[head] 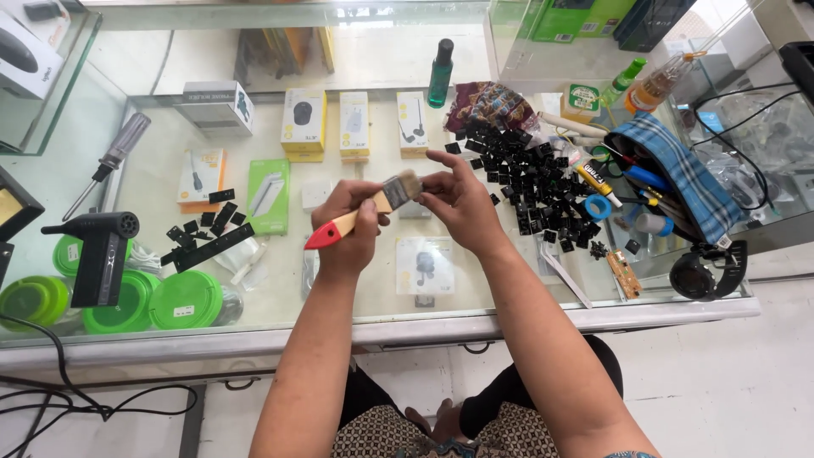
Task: Cleaning small black plastic components using a hand brush on a glass workbench
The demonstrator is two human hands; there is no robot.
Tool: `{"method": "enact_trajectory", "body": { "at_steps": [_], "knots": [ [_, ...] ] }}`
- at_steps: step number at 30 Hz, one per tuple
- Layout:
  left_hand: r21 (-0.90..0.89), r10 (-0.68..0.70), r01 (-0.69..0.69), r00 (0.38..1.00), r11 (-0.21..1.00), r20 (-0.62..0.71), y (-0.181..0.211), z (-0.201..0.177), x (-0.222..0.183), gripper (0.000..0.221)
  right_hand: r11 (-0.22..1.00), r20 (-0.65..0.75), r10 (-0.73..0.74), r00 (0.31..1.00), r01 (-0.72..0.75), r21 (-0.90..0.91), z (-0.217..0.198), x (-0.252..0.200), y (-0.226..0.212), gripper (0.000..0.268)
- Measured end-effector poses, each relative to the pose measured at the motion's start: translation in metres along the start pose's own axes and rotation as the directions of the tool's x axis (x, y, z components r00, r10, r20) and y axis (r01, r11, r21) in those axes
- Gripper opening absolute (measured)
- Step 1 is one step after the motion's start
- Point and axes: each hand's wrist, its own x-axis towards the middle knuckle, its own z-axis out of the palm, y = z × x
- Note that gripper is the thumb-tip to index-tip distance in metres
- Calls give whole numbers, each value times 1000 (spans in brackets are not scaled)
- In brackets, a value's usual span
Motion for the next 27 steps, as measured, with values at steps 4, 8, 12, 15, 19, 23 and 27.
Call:
{"method": "enact_trajectory", "body": {
  "at_steps": [4,8,12,15,19,23,27],
  "knots": [
    [82,21,-21,1000,996,3,-7,-3,4,21,1000,-5,-3,1000,3,6,-5,-1,8,66],
    [-54,2,2,998,999,67,-5,-2,0,22,1000,-11,9,1000,-9,12,-3,-1,3,63],
    [-14,15,-15,1000,1000,-1,3,-2,1,20,1000,-58,-14,998,15,16,-1,0,2,31],
    [-82,-16,19,999,996,29,9,2,2,21,996,-108,10,994,-1,84,-2,0,9,16],
    [35,12,-9,997,999,-72,4,-4,3,21,976,-196,1,981,42,215,-1,0,-2,11],
    [22,10,-8,997,1000,-70,-1,-5,-1,24,979,-228,2,974,44,200,-6,0,-5,16],
    [26,71,-71,997,997,-4,0,-3,0,23,906,-205,119,972,-22,423,-8,3,2,14]
  ]
}}
